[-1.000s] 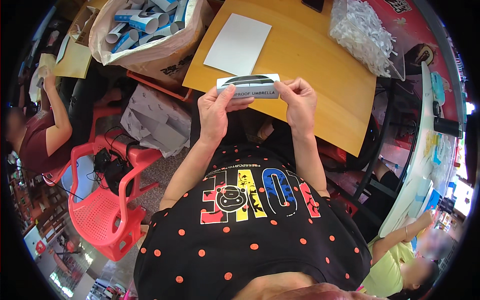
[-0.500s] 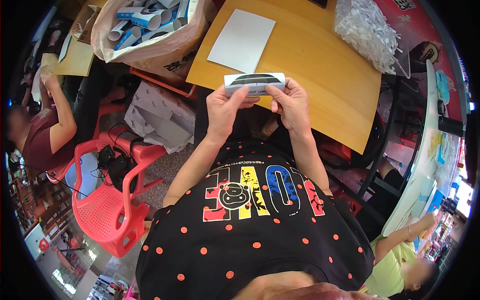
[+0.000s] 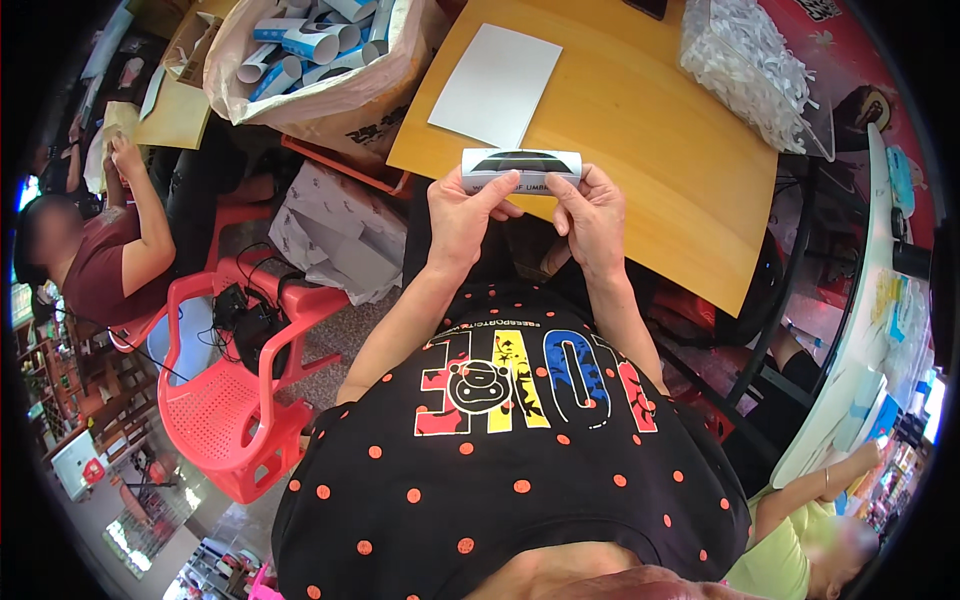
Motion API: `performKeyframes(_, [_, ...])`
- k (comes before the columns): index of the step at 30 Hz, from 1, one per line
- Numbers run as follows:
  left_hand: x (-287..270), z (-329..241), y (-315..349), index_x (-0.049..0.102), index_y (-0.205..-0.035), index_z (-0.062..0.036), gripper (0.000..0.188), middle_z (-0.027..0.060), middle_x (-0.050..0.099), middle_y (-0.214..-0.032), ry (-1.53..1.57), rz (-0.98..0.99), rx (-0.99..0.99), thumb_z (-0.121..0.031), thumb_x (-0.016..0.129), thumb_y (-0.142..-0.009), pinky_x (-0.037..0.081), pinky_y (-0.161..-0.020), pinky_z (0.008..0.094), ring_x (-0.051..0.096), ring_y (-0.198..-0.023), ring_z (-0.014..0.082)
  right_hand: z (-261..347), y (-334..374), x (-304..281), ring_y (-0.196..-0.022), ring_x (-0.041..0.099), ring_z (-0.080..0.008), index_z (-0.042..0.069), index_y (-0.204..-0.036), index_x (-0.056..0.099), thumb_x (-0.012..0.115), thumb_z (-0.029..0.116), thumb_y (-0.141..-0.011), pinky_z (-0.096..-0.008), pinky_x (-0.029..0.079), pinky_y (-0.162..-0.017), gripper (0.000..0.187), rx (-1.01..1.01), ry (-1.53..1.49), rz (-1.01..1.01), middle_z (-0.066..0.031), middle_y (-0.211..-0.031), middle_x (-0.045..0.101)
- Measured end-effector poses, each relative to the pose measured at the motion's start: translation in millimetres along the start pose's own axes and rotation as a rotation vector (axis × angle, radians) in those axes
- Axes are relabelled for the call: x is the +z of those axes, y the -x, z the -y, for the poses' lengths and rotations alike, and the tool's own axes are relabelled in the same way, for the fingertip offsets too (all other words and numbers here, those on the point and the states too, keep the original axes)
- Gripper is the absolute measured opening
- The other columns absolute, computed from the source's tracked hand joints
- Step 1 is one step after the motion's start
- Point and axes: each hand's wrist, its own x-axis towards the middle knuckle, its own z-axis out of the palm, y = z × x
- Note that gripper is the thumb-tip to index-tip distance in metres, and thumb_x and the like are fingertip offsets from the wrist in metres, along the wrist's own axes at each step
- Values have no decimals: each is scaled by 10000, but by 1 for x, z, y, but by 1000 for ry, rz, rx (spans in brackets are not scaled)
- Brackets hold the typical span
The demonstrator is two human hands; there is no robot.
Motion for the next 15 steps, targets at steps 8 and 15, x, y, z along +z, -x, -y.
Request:
performKeyframes(8, [-30, 5, -1, 658, -1031, 2, 228, 99, 693, -910, 72, 44, -237, -183, 630, -901, 512, -592, 225, 683, -770, 161, 5, -1, -27, -432, 396, -40, -37, -895, 632, 594, 127, -922, -197, 279, -384, 171, 118, 97, 35, 26, -612, 485])
performKeyframes(15, [-54, -1, 26, 698, -810, -1, 119, 13, 628, -694, -114, -16, -146, -118, 718, -820, 409, -503, 185, 548, -580, 55, 10, 7, -35, -647, 474, -98, -47, -737, 628, 681, 97, -831, -243, 343, -565, 180, -145, 585, 211, -20, -654, 492])
